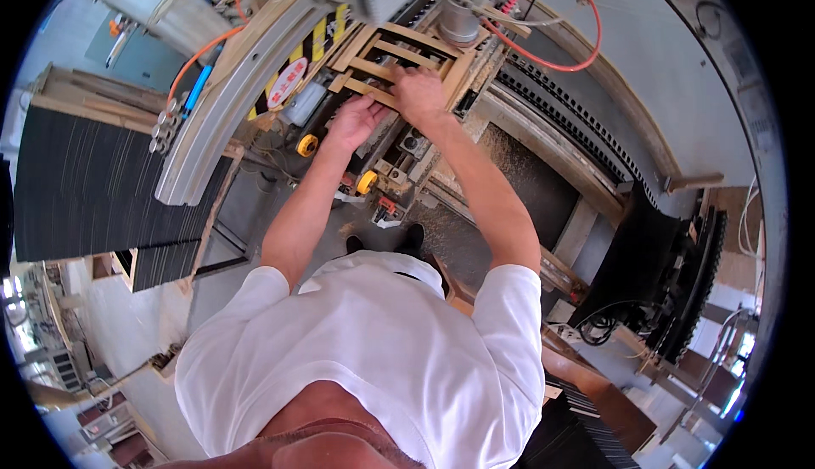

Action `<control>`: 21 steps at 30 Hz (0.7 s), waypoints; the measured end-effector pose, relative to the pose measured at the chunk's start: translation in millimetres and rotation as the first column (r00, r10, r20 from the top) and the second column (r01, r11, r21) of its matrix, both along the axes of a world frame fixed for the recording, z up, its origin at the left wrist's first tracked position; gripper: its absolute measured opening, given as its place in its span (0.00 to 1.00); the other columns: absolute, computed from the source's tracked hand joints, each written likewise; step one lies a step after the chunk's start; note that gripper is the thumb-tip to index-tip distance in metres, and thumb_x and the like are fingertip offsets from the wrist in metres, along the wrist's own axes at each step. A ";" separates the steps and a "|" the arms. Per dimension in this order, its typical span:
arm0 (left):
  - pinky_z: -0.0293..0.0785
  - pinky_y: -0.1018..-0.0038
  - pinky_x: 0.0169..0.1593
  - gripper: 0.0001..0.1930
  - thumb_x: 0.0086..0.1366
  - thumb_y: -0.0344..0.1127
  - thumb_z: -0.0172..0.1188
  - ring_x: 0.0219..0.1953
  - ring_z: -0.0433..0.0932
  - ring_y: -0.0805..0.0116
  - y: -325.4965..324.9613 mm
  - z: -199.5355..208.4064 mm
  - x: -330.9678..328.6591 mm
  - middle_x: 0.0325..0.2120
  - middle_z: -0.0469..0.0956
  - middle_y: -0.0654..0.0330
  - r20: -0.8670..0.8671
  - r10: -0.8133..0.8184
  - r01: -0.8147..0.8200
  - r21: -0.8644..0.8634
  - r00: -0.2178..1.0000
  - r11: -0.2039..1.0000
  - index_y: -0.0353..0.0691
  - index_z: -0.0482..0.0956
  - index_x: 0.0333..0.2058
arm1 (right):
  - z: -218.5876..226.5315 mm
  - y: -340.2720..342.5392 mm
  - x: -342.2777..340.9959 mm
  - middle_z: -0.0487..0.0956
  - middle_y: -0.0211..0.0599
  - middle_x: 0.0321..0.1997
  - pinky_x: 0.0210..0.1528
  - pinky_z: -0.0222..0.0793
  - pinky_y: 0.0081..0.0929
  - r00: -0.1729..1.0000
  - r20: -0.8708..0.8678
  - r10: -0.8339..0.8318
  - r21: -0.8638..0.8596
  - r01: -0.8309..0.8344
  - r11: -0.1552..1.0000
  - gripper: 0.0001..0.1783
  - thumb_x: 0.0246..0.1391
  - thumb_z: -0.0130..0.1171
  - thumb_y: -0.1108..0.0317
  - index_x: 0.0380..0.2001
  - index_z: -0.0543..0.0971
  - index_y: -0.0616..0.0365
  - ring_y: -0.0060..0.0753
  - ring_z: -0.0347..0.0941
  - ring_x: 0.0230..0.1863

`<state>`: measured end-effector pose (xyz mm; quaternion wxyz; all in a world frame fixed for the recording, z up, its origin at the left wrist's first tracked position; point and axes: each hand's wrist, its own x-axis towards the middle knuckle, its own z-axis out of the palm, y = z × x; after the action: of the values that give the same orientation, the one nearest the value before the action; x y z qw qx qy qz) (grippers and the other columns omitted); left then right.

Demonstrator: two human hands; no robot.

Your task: The person repeatedly picks up small wooden frames from a stack, places them onto a machine jig, and then removes them to place them on a different stack. The person handles the frames one at a time in a repetitive cycle.

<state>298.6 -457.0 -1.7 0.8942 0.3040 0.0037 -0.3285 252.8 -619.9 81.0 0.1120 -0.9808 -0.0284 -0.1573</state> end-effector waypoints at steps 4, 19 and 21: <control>0.68 0.60 0.61 0.16 0.65 0.24 0.52 0.52 0.73 0.60 30.7 20.8 -36.5 0.50 0.73 0.55 -0.014 -0.013 0.013 0.055 1.000 0.998 0.35 0.69 0.51 | 0.7 1.3 3.5 0.80 0.43 0.39 0.49 0.67 0.41 0.997 -0.033 -0.065 -0.046 0.063 0.997 0.19 0.48 0.61 0.64 0.45 0.75 0.55 0.47 0.74 0.45; 0.68 0.68 0.56 0.21 0.65 0.29 0.54 0.53 0.72 0.66 236.5 57.3 -187.7 0.48 0.74 0.57 0.253 -0.348 0.238 0.378 0.903 0.895 0.36 0.64 0.56 | -21.4 17.1 59.7 0.81 0.45 0.36 0.46 0.67 0.46 0.974 -0.041 -0.223 -0.149 0.214 0.965 0.17 0.49 0.59 0.68 0.45 0.74 0.54 0.52 0.76 0.43; 0.68 0.69 0.55 0.20 0.65 0.29 0.55 0.51 0.72 0.67 259.9 56.5 -199.3 0.47 0.74 0.58 0.295 -0.324 0.176 0.432 0.899 0.884 0.36 0.65 0.54 | -20.4 24.9 72.6 0.81 0.44 0.35 0.46 0.66 0.45 0.962 -0.095 -0.254 -0.181 0.234 0.955 0.17 0.49 0.58 0.69 0.44 0.74 0.52 0.51 0.75 0.43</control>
<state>99.3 -197.1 54.7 0.7488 0.5306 -0.1333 -0.3742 325.4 -595.0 60.6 0.0102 -0.9902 0.0867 -0.1090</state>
